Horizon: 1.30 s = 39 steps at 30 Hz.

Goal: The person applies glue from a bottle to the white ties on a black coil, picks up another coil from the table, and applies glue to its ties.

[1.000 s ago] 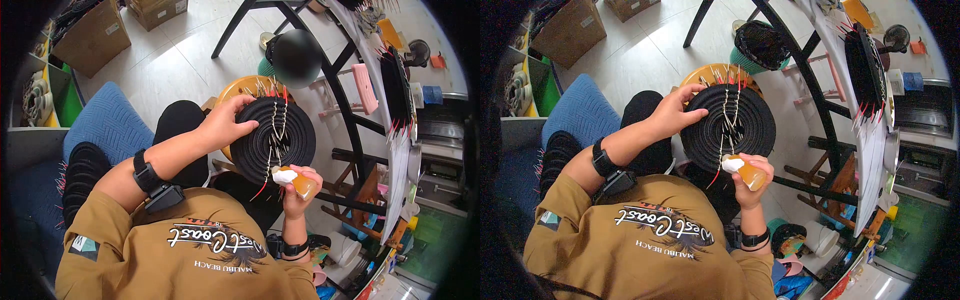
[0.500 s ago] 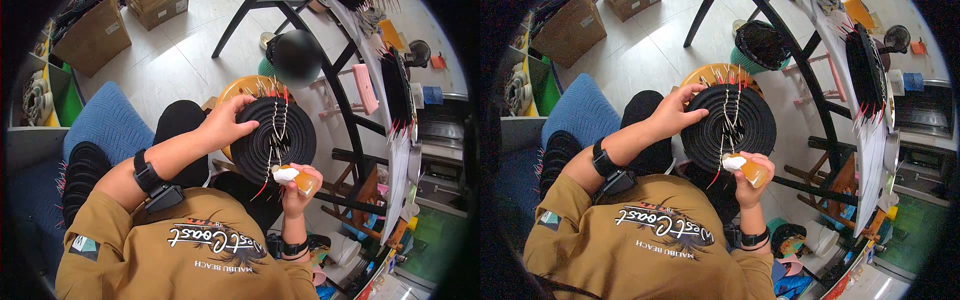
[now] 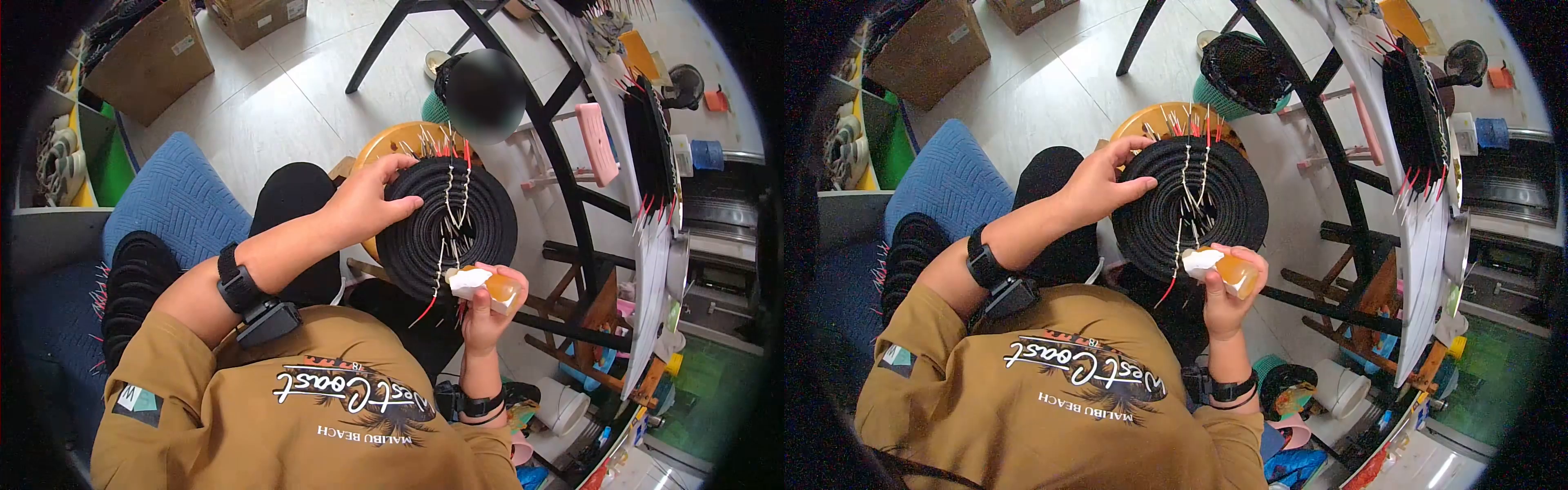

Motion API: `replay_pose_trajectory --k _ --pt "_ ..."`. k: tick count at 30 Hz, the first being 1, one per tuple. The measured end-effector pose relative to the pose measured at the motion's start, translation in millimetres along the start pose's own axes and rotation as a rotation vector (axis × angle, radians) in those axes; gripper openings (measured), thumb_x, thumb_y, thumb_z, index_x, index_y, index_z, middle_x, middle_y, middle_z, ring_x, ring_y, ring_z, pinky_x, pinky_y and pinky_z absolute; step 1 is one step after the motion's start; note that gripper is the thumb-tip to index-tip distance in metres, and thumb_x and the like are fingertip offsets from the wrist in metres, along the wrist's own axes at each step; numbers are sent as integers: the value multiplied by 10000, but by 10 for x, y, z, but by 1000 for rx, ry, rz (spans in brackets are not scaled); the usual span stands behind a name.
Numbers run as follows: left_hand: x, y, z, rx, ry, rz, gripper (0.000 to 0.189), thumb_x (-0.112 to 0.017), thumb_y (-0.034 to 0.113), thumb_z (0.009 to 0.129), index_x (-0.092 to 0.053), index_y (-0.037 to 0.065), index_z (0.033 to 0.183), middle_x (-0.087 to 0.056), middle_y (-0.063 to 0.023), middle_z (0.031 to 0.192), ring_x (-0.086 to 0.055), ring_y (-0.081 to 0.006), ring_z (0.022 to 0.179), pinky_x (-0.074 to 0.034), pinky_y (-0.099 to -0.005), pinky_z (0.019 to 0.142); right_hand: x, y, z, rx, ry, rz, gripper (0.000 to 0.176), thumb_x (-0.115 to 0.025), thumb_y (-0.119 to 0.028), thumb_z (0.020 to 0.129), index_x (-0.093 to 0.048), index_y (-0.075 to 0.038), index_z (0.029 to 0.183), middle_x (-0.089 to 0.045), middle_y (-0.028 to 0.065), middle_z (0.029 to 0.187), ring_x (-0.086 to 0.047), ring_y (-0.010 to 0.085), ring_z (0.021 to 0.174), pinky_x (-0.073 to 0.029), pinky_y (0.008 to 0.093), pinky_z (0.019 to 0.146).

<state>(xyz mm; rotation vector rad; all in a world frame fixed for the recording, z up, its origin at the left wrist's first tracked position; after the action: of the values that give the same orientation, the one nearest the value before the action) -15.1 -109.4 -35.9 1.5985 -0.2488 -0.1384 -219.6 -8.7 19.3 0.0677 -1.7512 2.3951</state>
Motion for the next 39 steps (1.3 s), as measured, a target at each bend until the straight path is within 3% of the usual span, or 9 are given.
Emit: replay_pose_trajectory --k 14,16,23,39 --pt "-2 16 -3 -9 8 -8 495 -667 78 782 -441 14 1219 -583 -73 1063 -565 -115 922 -474 -259 786 -36 -73 85 39 2 -40 462 -616 -248 847 -340 -54 1163 -541 187 1022 -563 202 889 -486 298 777" --pt "-7 40 -10 11 -8 -12 491 -667 79 783 -443 15 1215 -584 -74 1062 -565 -118 927 -473 -263 792 -88 -38 94 -44 -23 0 468 -652 -233 823 -363 -30 1132 -476 120 1042 -560 228 937 -458 322 825" --pt "-7 30 -6 19 -14 9 480 -666 74 783 -445 13 1205 -583 -74 1063 -568 -120 924 -473 -265 797 -133 -31 92 -70 -42 -31 476 -681 -200 799 -374 -30 1121 -472 110 1041 -559 222 949 -451 316 834" --pt "-18 0 -3 12 2 -13 481 -664 72 780 -448 23 1207 -587 -69 1056 -567 -106 905 -479 -249 757 -86 -78 96 25 -13 -22 467 -673 -204 804 -379 -19 1117 -461 117 1047 -557 239 941 -458 341 832"
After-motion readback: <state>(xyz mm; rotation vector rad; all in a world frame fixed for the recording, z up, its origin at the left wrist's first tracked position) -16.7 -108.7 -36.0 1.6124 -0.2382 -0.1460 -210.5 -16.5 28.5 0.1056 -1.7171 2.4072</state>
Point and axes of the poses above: each hand's wrist, its own z-axis towards the middle knuckle, its own x-axis out of the back of the hand, y = z × x, the point moved 9 cm from there along z, towards the middle knuckle
